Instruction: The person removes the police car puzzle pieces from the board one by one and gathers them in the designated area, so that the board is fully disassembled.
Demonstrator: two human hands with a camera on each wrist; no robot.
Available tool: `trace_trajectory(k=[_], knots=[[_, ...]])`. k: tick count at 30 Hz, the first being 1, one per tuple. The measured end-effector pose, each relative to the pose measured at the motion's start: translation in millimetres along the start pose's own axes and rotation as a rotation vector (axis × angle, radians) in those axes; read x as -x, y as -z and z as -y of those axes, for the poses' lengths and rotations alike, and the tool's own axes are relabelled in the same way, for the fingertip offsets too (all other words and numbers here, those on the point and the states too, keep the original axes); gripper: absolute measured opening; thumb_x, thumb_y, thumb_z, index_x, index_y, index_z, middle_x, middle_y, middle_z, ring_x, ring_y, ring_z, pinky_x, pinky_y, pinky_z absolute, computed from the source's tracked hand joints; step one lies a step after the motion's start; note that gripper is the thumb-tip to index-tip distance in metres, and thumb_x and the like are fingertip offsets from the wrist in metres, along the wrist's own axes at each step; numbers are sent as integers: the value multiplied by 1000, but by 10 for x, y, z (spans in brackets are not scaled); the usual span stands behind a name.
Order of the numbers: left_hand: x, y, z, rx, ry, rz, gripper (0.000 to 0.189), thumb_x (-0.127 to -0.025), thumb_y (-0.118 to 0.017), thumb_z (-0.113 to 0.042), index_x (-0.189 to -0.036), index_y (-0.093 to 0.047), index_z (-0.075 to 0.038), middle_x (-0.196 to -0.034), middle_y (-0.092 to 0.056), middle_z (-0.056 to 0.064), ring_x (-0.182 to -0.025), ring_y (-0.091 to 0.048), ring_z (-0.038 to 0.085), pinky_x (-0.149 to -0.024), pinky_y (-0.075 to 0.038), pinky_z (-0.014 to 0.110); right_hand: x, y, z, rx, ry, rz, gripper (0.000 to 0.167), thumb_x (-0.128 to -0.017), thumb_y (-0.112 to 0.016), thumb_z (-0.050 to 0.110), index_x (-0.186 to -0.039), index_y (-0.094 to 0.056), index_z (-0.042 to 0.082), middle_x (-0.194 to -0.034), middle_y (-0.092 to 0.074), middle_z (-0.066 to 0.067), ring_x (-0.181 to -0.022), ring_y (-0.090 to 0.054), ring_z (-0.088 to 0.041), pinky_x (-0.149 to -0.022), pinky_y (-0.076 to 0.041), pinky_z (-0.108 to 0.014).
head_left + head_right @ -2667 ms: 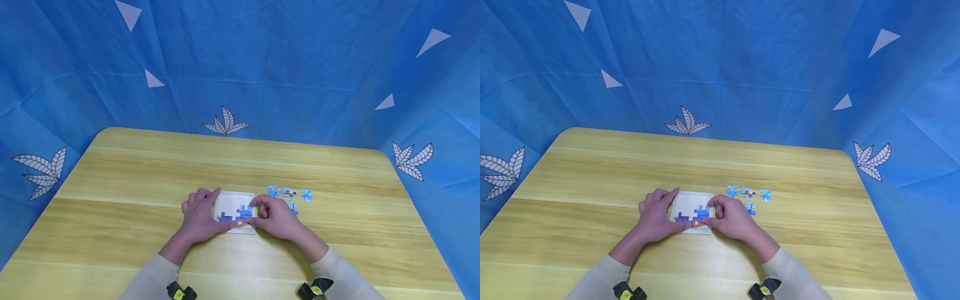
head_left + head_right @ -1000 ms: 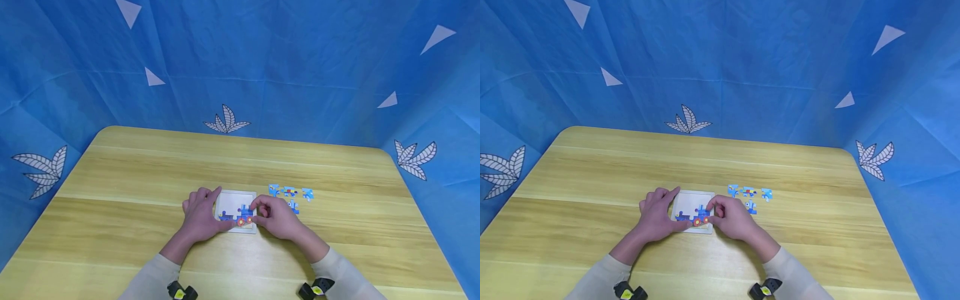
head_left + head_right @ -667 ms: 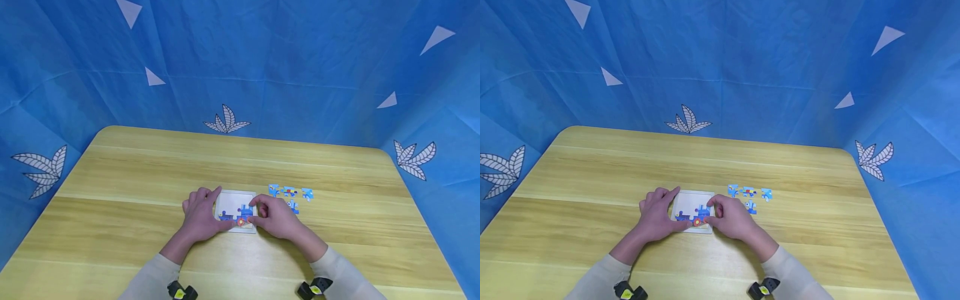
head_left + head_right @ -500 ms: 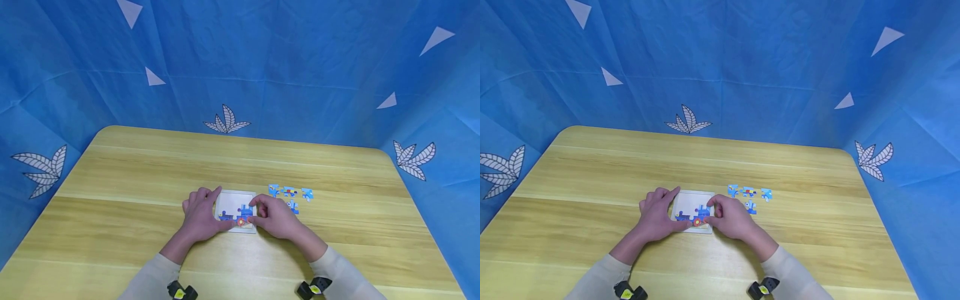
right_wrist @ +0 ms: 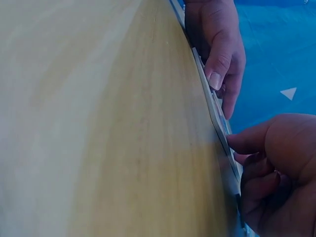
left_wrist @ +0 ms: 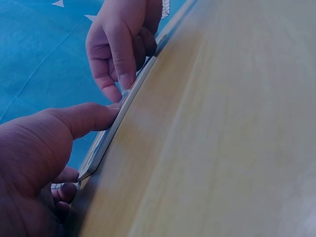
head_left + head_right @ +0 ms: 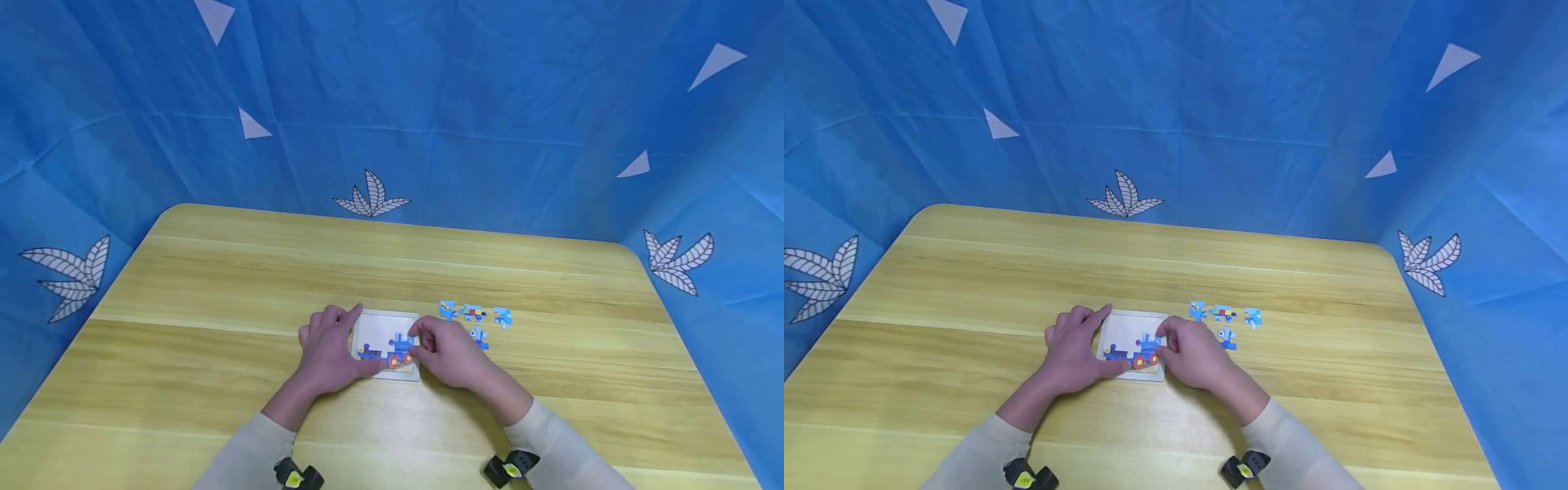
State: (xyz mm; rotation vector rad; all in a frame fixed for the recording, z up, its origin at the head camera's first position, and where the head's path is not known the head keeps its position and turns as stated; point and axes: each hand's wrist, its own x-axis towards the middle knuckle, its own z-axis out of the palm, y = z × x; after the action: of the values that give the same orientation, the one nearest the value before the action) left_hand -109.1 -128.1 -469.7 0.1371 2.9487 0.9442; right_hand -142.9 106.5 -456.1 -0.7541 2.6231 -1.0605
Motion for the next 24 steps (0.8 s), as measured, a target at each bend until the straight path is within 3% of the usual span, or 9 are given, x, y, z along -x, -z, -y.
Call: trace_trajectory(k=[10,15,24], knots=[[-6,-8,7,-8,-6,2,108,-66,-87,-56,-152,-43,-9,-123,-45,6,-109,-34,27,-83,-21,42,-12,39,32,208,88,-23,16,-89,-76,16,-102,-70,9,-57,-43,12,-51,-39,-4,-55,-40,-28],[-5,1,2,-2,-10,1,108,-66,-87,-56,-152,-43,-9,-123,-45,6,-109,-34,28,-83,-20,42,-18,53,31,252,145,-17,15,-90,-76,17,-102,-71,8,-59,-44,14,-53,-41,-4,-55,-41,-27],[-5,-5,1,-4,-11,-4,107,-66,-86,-57,-152,-44,-9,-123,-45,7,-110,-34,29,-85,-20,44,-14,23,13,316,177,-11,18,-93,-73,17,-107,-69,7,-71,-53,11,-61,-47,-8,-62,-45,-30]])
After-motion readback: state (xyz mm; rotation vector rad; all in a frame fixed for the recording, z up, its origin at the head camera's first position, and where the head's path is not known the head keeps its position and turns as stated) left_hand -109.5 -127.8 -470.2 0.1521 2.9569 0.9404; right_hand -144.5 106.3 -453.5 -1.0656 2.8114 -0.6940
